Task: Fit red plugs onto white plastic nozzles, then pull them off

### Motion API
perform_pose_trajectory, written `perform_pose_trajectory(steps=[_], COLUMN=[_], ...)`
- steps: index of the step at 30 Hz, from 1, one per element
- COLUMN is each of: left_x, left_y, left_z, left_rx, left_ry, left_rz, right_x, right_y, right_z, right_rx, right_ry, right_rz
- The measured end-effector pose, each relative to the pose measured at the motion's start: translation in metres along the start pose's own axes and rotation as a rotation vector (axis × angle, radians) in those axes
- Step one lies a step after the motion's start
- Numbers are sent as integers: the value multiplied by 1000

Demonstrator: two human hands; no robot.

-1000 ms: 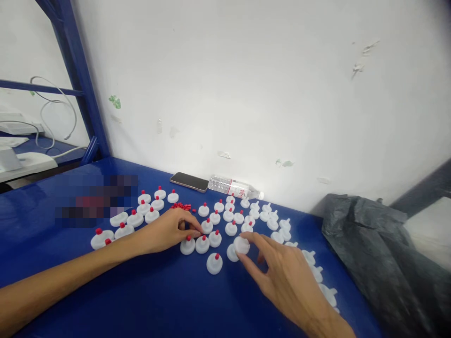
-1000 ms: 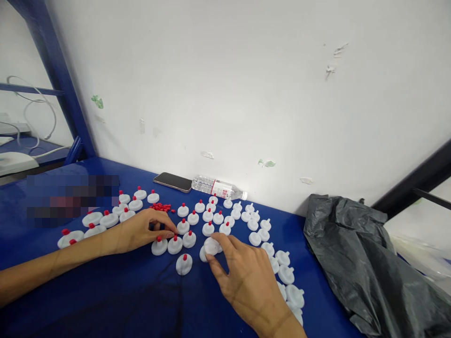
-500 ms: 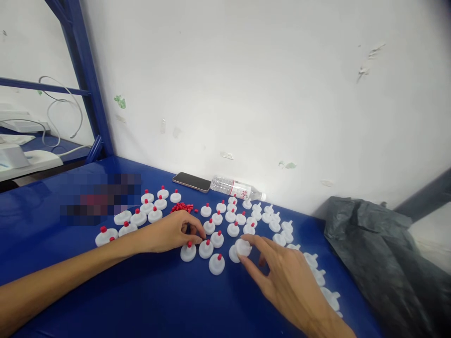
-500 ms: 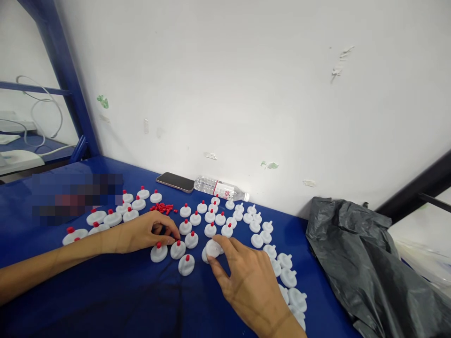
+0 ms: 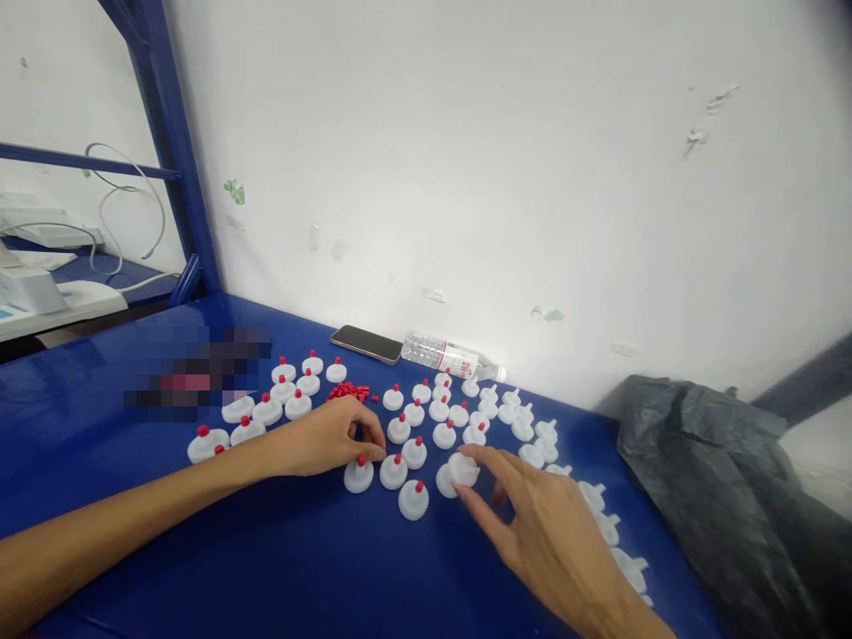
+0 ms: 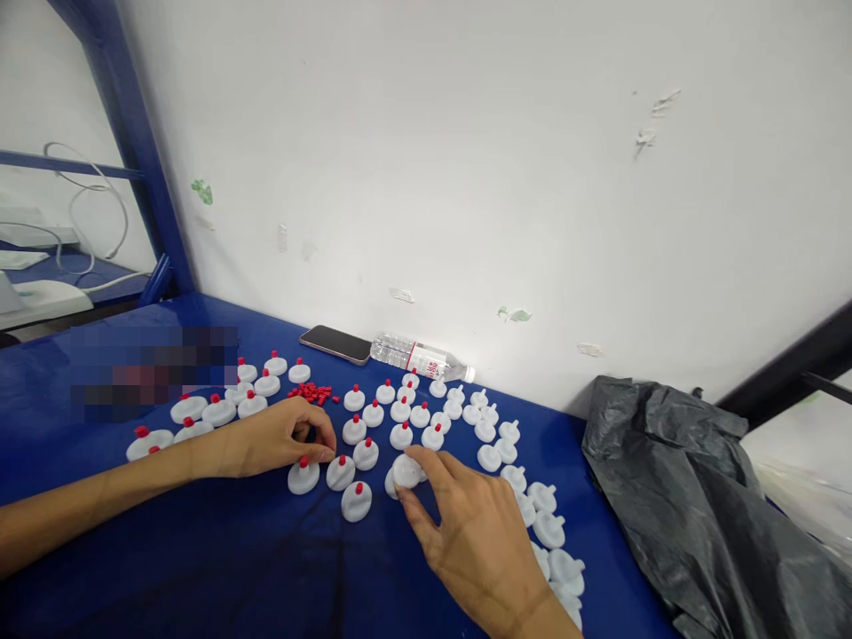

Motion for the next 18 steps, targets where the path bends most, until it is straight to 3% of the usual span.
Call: perform_pose_trajectory(steps=[9,18], left_x=[-1,-3], left_y=[2,-5], left_z=[-1,-1], left_rx=[-13,40], left_ry=[-9,-190], left_rz=[13,-65], right_x=[-1,-2], right_y=[1,1], right_z=[0,0], right_rx=[-5,-3], right_ry=[-16,-18], right_rz=[6,15])
Point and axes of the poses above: each hand's wrist, its own z-axis towards the middle knuckle, its own x-axis out of the palm, y = z × x, the point moved 1 cm from there along z, towards the middle knuckle, and after that the axes turned 2 degrees about z, right-handed, at the moved point
